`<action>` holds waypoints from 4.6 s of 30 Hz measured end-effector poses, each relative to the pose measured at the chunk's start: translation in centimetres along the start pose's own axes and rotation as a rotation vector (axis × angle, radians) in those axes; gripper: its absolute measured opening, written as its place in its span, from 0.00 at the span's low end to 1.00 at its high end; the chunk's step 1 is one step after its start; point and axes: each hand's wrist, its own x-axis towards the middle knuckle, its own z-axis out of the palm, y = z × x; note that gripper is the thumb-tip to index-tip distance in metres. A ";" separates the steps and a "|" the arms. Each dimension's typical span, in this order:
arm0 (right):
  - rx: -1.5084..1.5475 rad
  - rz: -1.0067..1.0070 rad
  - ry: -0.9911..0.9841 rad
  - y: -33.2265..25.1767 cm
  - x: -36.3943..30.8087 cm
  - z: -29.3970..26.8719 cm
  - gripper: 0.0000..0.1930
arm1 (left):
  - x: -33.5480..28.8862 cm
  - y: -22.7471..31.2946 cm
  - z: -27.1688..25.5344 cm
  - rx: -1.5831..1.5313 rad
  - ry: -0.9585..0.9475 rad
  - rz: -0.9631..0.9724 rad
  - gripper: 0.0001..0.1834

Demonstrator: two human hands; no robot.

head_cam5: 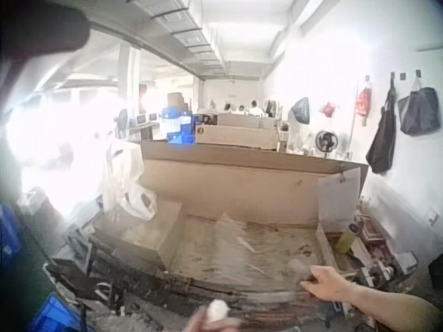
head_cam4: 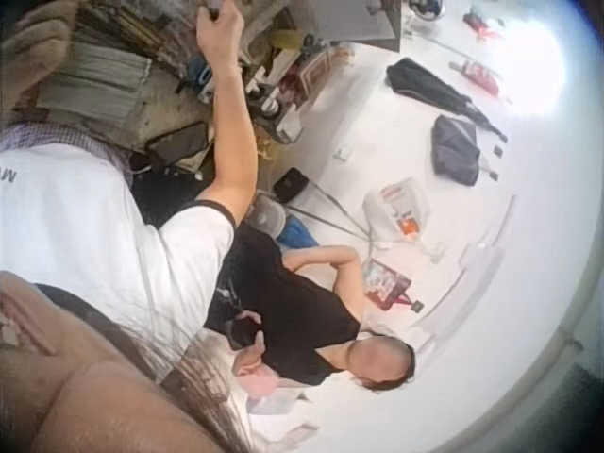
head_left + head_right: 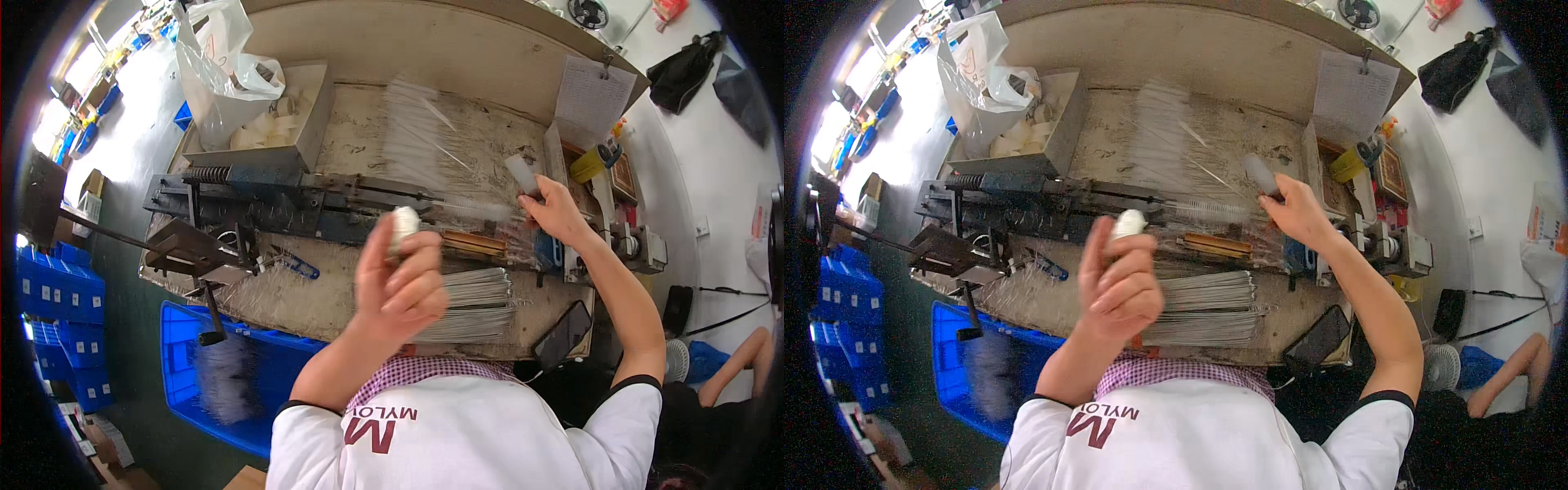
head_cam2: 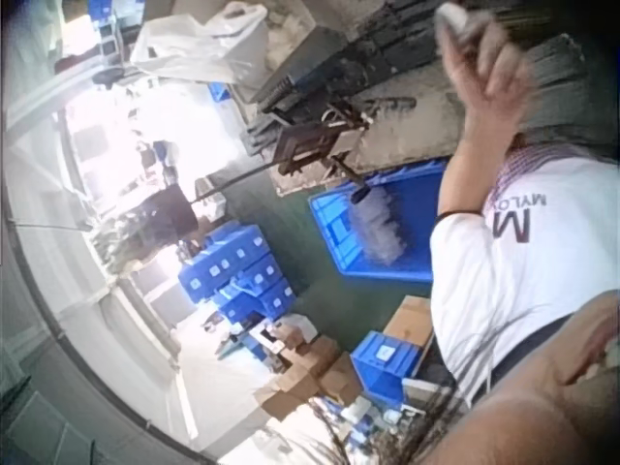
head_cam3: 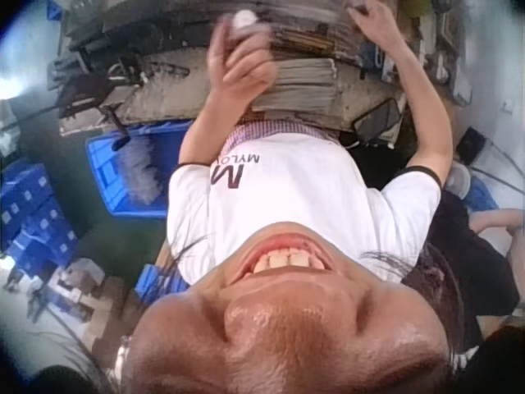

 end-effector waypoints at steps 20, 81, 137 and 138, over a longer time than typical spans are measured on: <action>-0.043 -0.484 0.214 -3.3 8.2 2.5 0.04 | -0.6 -0.8 -2.5 1.071 0.274 0.048 0.41; -0.615 -0.890 -0.119 0.2 -4.9 8.0 0.20 | -12.5 7.3 -2.8 1.394 1.222 0.720 0.22; 0.363 -0.029 -0.361 0.6 1.9 0.0 0.10 | 4.7 0.1 -4.6 1.244 0.911 0.097 0.21; 0.368 0.023 -0.346 0.5 1.8 0.2 0.11 | 4.7 -0.3 -5.3 1.079 0.785 0.139 0.21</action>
